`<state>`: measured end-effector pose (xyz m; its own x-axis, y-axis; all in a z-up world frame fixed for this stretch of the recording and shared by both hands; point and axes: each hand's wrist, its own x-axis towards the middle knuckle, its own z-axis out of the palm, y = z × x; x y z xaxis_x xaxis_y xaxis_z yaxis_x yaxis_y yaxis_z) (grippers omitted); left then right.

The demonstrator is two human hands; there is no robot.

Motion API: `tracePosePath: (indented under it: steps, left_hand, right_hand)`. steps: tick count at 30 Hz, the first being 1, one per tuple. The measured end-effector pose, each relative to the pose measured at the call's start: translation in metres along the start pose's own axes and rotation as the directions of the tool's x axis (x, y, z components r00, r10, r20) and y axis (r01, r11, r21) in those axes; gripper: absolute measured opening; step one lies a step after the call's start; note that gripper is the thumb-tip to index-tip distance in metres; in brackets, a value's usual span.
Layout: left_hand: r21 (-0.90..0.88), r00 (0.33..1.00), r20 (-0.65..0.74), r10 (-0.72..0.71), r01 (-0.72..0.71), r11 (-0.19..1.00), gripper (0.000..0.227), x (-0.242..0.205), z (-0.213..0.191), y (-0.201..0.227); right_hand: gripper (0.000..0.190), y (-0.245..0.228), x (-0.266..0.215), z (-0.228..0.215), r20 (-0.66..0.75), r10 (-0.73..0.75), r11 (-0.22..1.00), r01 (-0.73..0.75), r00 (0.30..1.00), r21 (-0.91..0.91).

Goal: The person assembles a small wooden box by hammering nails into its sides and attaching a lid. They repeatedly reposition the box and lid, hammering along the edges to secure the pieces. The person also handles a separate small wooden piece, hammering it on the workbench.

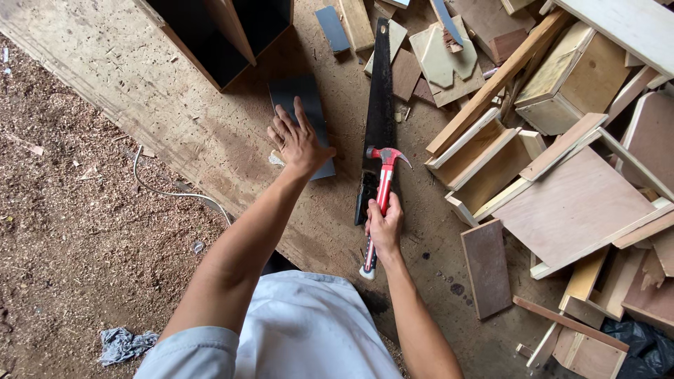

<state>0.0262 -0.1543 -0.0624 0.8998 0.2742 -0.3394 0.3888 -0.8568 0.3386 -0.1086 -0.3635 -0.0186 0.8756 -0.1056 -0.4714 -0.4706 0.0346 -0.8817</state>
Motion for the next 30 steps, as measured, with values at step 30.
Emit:
tracePosePath:
  steps: [30]
  left_hand:
    - [0.237,0.71,0.422,0.563,-0.686,0.688,0.12,-0.02,-0.023,-0.05]
  right_hand:
    - [0.024,0.011,0.019,0.029,0.1,-0.02,0.907,0.06,0.995,-0.418]
